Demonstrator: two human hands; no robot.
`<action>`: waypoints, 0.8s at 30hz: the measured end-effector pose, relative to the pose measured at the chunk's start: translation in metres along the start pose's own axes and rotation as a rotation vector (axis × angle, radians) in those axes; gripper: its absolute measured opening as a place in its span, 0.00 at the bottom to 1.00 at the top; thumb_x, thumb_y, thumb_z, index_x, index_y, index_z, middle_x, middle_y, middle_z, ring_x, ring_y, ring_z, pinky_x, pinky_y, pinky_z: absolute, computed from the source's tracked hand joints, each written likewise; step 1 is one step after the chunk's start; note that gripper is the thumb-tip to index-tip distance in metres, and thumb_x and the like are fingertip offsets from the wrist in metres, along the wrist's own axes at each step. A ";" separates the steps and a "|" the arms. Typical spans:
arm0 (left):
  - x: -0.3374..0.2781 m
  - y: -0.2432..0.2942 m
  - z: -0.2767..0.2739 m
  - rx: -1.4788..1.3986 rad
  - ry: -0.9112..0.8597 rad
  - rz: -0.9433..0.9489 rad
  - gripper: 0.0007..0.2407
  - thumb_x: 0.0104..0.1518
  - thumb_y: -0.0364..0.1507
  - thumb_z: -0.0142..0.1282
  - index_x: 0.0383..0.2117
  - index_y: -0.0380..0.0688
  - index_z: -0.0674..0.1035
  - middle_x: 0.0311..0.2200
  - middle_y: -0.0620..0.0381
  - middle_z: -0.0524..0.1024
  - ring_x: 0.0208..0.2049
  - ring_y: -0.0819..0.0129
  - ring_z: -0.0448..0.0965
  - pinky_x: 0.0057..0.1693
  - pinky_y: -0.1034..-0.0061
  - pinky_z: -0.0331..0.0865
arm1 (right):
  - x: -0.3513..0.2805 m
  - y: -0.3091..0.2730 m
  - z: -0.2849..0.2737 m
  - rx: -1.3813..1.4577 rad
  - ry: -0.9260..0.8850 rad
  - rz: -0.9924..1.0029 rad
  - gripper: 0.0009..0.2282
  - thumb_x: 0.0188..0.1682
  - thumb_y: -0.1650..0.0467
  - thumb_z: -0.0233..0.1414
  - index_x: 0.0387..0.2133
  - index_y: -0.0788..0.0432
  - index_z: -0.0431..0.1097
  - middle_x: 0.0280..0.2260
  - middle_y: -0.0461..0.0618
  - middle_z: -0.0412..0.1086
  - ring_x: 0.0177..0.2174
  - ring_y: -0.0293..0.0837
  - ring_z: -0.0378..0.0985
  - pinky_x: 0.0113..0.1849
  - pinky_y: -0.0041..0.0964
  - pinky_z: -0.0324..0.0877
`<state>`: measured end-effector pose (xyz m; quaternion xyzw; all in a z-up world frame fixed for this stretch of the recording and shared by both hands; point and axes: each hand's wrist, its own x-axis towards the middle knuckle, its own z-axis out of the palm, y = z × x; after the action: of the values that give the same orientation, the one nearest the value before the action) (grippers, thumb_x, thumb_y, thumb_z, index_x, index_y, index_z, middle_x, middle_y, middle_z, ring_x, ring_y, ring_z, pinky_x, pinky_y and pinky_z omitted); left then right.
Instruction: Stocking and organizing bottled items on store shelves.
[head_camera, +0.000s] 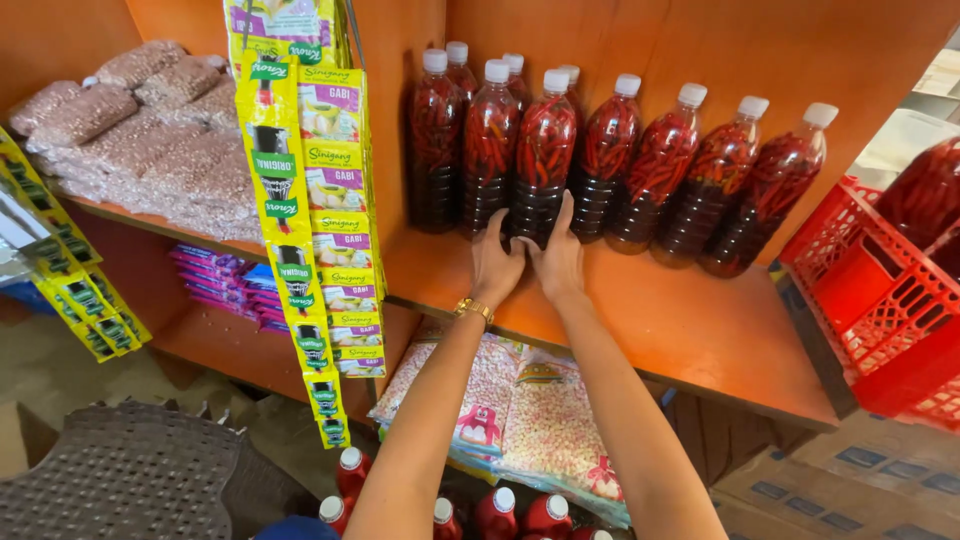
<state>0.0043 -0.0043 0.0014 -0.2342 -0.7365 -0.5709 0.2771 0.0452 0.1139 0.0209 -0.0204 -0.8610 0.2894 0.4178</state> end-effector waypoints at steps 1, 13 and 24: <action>-0.002 0.000 -0.001 -0.004 0.002 0.005 0.24 0.52 0.26 0.57 0.59 0.44 0.72 0.37 0.35 0.78 0.41 0.42 0.77 0.51 0.55 0.71 | -0.002 -0.002 -0.001 -0.014 0.010 0.003 0.50 0.43 0.69 0.66 0.70 0.57 0.29 0.44 0.70 0.74 0.40 0.68 0.79 0.40 0.56 0.74; 0.001 -0.003 0.000 0.045 0.037 -0.034 0.20 0.54 0.26 0.56 0.55 0.42 0.74 0.37 0.41 0.80 0.45 0.46 0.78 0.54 0.56 0.71 | -0.010 0.006 -0.011 -0.112 -0.063 0.007 0.49 0.41 0.71 0.66 0.69 0.54 0.32 0.49 0.81 0.66 0.44 0.75 0.73 0.46 0.59 0.70; -0.007 0.028 -0.015 0.301 0.122 0.045 0.34 0.50 0.22 0.54 0.69 0.36 0.58 0.72 0.42 0.53 0.70 0.49 0.57 0.66 0.54 0.59 | -0.009 0.017 -0.009 -0.097 -0.141 0.028 0.50 0.44 0.71 0.65 0.71 0.55 0.29 0.35 0.67 0.72 0.32 0.64 0.78 0.38 0.54 0.74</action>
<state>0.0300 -0.0124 0.0201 -0.1712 -0.7902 -0.4609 0.3660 0.0538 0.1299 0.0097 -0.0323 -0.9009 0.2542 0.3503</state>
